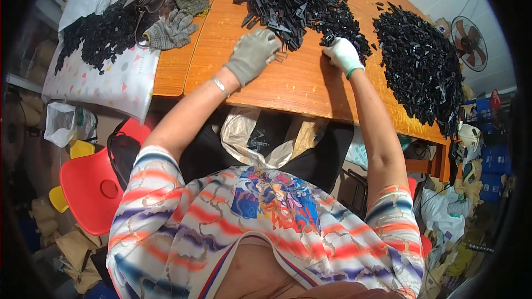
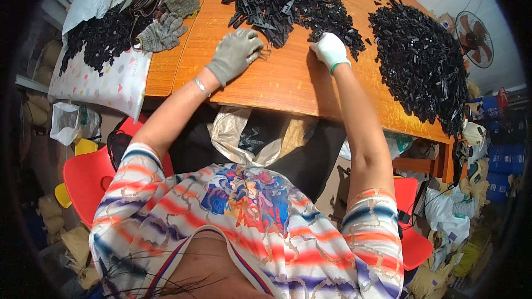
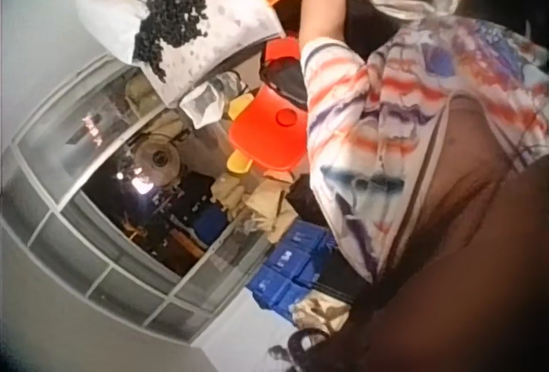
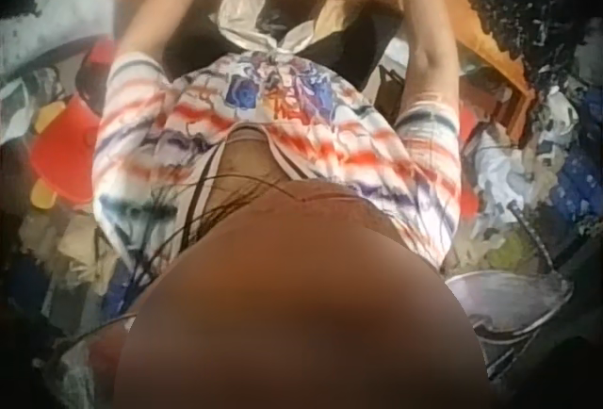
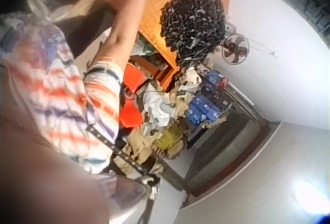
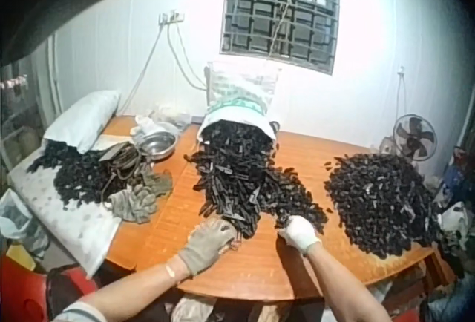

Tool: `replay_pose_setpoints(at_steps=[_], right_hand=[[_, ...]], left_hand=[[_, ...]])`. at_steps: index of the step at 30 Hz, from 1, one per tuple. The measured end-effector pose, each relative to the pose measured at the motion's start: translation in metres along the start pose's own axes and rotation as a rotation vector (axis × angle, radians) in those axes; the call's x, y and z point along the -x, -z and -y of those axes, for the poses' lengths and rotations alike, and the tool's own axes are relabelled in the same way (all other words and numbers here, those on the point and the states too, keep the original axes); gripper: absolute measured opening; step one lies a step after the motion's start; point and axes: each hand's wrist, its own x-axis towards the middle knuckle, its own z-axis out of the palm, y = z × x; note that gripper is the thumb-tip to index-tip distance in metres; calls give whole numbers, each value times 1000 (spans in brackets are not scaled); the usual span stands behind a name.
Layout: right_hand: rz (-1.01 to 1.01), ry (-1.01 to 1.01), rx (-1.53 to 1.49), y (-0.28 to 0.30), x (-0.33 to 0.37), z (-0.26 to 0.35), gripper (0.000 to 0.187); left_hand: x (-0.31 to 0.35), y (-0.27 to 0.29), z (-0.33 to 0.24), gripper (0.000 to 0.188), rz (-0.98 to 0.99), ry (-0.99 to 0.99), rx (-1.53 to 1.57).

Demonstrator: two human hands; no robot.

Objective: Inspecting small black plastic components and sorting them into a bag.

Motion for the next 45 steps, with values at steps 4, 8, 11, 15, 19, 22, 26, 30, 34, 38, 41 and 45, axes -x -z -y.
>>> replay_pose_setpoints(at_steps=[4,8,11,15,19,22,26,30,34,38,41,45], right_hand=[[-43,20,-229,1,29,-5,17],[167,-235,-839,13,63,13,10],[195,-88,-1092,16,86,29,10],[223,56,-1142,27,116,76,36],[53,77,-1203,19,127,108,24],[-58,20,-1155,10,129,119,21],[-234,59,-1103,-7,126,124,20],[-264,21,-1140,-7,131,136,20],[-260,39,-1108,-12,128,132,20],[-275,16,-1147,-6,130,136,20],[-286,29,-1140,-8,130,134,20],[-274,7,-1150,-3,135,139,20]], left_hand=[[20,2,-21,18,-82,280,558],[37,8,-33,24,-63,693,1602],[47,14,-42,24,-66,777,1869],[51,6,-47,29,-62,661,2086],[46,10,-54,30,-67,704,2179],[46,21,-63,29,-57,744,2036],[45,29,-69,26,-38,762,1863],[45,24,-72,20,-104,731,1752],[43,30,-75,16,-113,746,1713],[42,36,-77,14,-121,748,1716],[40,36,-78,14,-119,779,1709],[41,37,-79,15,-113,793,1705]])
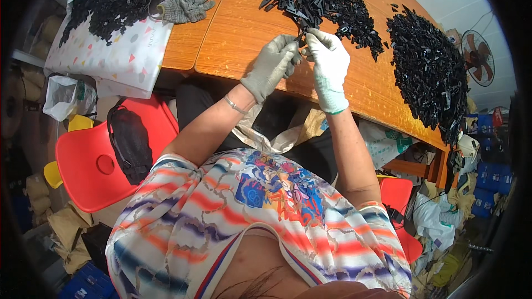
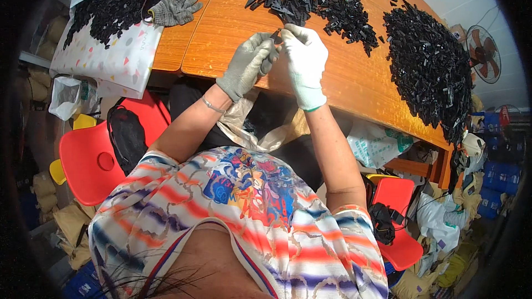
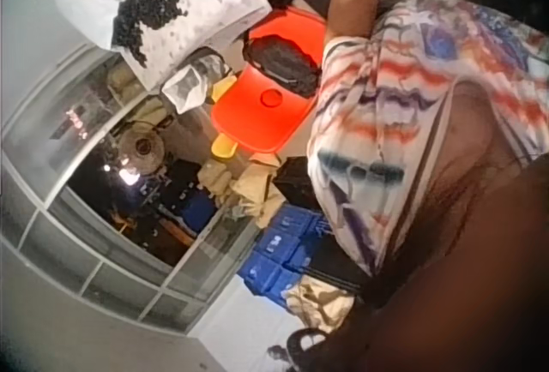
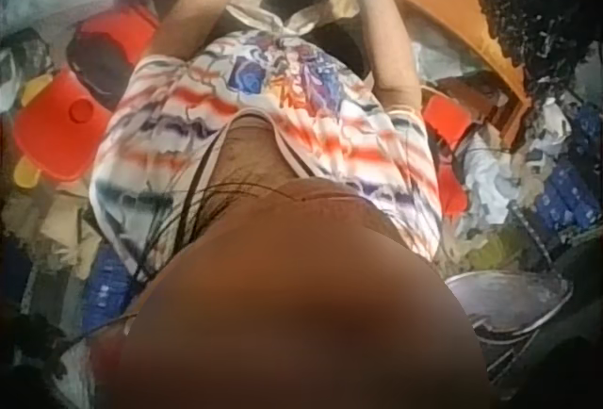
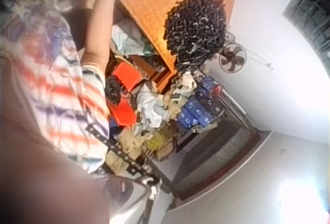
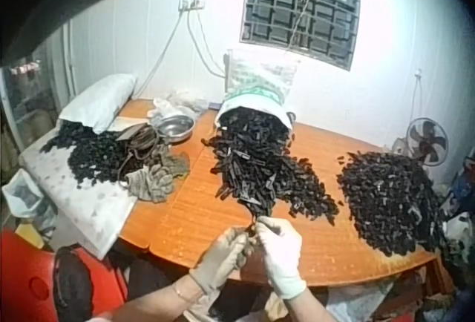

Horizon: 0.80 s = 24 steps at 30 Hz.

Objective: Inspecting small black plastic components and sorting them into a bag.

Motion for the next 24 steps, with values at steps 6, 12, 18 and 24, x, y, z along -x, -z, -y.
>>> replay_pose_setpoints(at_steps=[6,12,18,24], right_hand=[[43,32,101,1,-1,-3,16],[141,362,754,6,-4,-2,16],[280,592,1072,4,-15,-12,9],[243,445,979,1,-9,-16,15]], left_hand=[[2,0,0,17,-20,4,1],[2,-3,6,17,-103,-92,-144],[-9,0,23,17,-228,-47,-145],[-9,-5,13,21,-241,119,4]])
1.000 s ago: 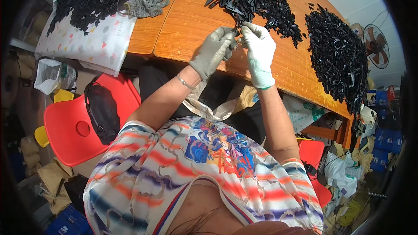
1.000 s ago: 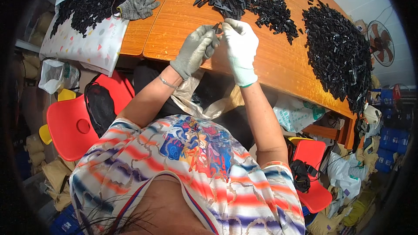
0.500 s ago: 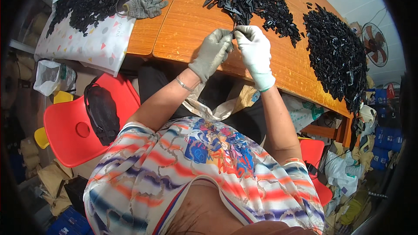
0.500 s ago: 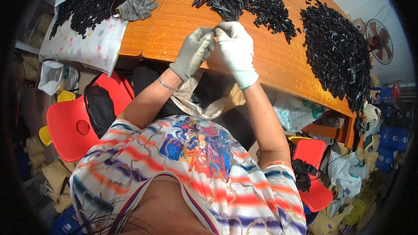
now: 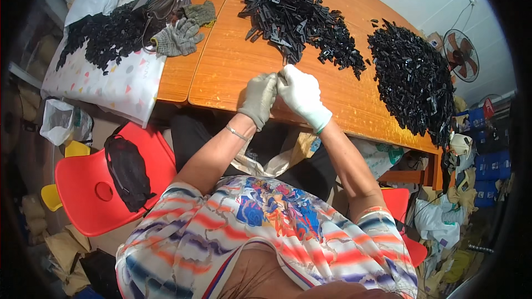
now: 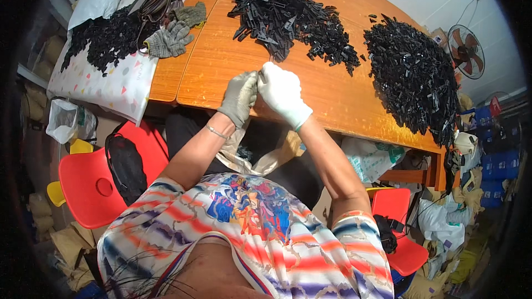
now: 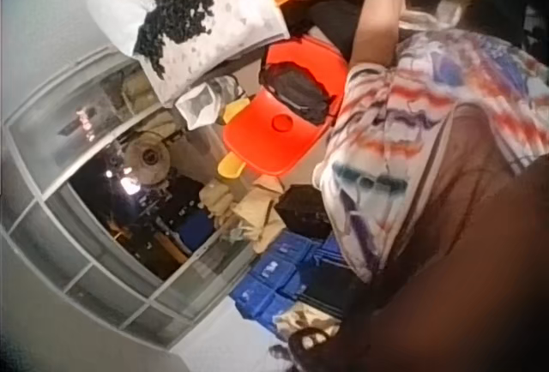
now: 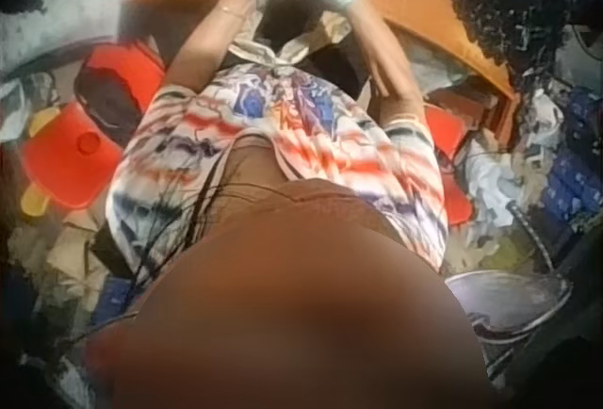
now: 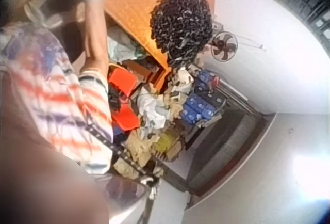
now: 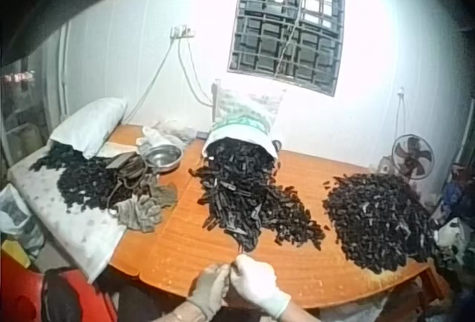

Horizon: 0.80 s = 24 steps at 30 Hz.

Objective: Inspecting small black plastic components and sorting them into a bag.

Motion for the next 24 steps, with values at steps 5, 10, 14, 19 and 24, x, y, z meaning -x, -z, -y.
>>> replay_pose_setpoints(at_steps=[5,10,14,19,24], right_hand=[[-48,-141,-91,0,0,-9,17],[-5,-272,-672,8,5,-34,31],[230,-221,-909,27,20,-26,28],[299,-477,-1247,21,36,-19,19],[315,-431,-1099,11,53,-26,22]], left_hand=[[-6,1,-7,17,165,-13,-60],[2,7,-8,20,237,-49,-150],[10,25,-3,22,222,19,-64],[27,12,6,25,385,29,77],[42,23,21,30,492,127,120]])
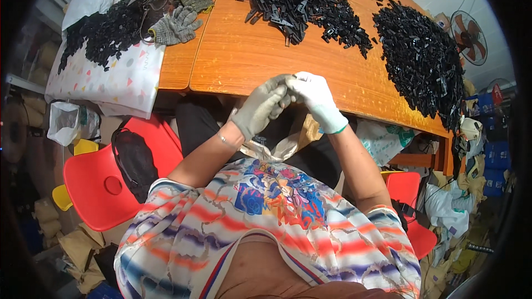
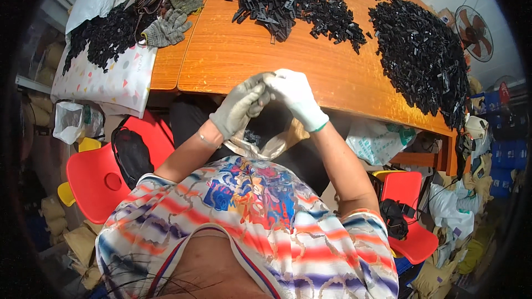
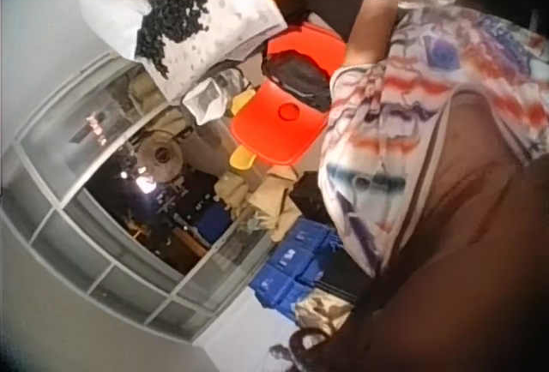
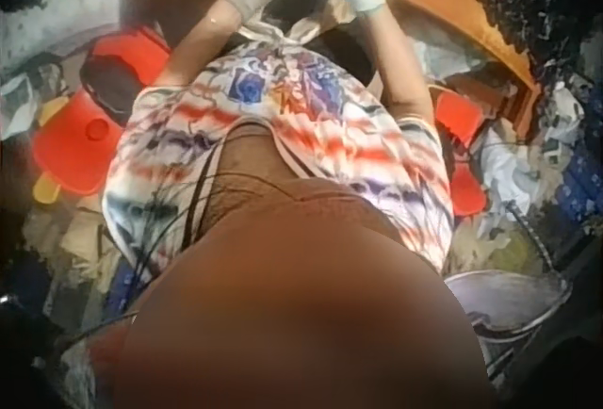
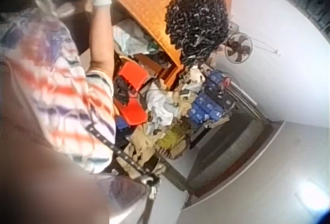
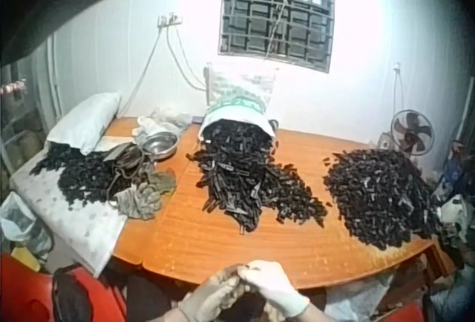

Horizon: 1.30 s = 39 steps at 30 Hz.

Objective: Inspecting small black plastic components and sorting them into a bag.

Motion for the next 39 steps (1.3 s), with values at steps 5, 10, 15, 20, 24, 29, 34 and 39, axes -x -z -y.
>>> replay_pose_setpoints(at_steps=[5,10,15,20,24,29,34,39], right_hand=[[148,-121,407,18,11,38,19],[-381,180,522,86,-44,-9,21],[-601,197,1107,103,-98,-6,23],[-503,215,1392,97,-123,-2,17],[-474,152,1443,98,-134,-6,14],[-466,191,1306,105,-119,-9,14],[-291,-70,554,84,-81,13,23],[-256,49,229,64,-60,9,16]], left_hand=[[42,-6,-6,39,-57,21,-1065],[33,-3,-19,31,-145,-338,-1427],[-56,7,-51,29,-327,-437,-1522],[-128,13,-64,29,-370,-328,-1616],[-143,9,-64,25,-394,-221,-1709],[-136,14,-60,21,-421,-272,-1649],[-125,27,-57,12,-442,-316,-1231],[-130,46,-45,23,-369,-427,-664]])
